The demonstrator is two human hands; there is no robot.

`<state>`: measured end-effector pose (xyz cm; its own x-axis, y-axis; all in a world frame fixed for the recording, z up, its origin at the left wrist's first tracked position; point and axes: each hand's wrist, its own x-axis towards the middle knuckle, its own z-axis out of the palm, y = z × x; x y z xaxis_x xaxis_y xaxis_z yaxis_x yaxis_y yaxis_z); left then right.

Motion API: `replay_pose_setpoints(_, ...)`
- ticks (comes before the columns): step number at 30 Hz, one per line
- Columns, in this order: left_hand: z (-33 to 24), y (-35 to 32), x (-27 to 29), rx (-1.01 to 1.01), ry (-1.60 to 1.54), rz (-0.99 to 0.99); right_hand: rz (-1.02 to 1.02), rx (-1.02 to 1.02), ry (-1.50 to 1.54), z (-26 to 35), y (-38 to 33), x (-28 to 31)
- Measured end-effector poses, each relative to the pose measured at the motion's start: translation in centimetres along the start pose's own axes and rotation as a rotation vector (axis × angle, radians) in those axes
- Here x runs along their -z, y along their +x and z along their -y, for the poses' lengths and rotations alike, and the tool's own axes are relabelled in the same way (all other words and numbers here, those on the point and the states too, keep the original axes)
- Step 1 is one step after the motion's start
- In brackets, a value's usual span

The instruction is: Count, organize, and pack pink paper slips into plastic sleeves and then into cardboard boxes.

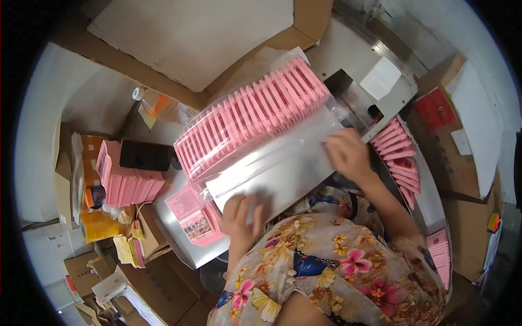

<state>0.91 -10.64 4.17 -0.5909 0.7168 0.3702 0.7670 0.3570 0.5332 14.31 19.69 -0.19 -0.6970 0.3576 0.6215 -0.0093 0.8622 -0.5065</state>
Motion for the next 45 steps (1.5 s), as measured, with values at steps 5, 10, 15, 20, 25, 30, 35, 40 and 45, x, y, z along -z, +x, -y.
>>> replay_pose_setpoints(5,5.7,5.1,-4.2,0.155,0.150,0.108,0.342,0.074,0.095,-2.5,3.8,-5.4)
replay_pose_setpoints(10,14.8,0.3,-6.9,0.069,0.322,-0.325,0.127,-0.502,0.073,-3.8,5.6,-2.3)
replay_pose_setpoints(15,28.7,-9.6,-9.3,0.383,0.397,-0.302,0.168,-0.110,0.171,-3.6,6.2,-7.0)
replay_pose_setpoints(20,4.3,-0.4,-3.8,0.316,-0.211,-0.112,0.331,-0.389,0.156,-2.3,4.6,-0.4)
replay_pose_setpoints(25,8.0,-3.7,-1.4,0.473,-0.138,0.085,0.111,-0.167,0.148,-1.7,5.2,-2.4)
replay_pose_setpoints(30,-0.8,-1.5,-2.9,-0.133,-0.114,0.026,0.558,-0.297,-0.042,0.3,4.0,2.0)
replay_pose_setpoints(35,-7.9,-0.4,-7.3,-0.305,-0.374,0.405,0.404,-0.257,0.025,3.7,-9.0,12.8)
replay_pose_setpoints(40,-14.1,0.9,-12.5,-0.572,-0.464,0.572,0.084,-0.632,-0.226,7.6,-24.7,25.1)
replay_pose_setpoints(45,-22.0,0.1,-17.9,-0.827,-0.538,0.821,-0.463,-1.146,-0.241,11.8,-41.4,35.5)
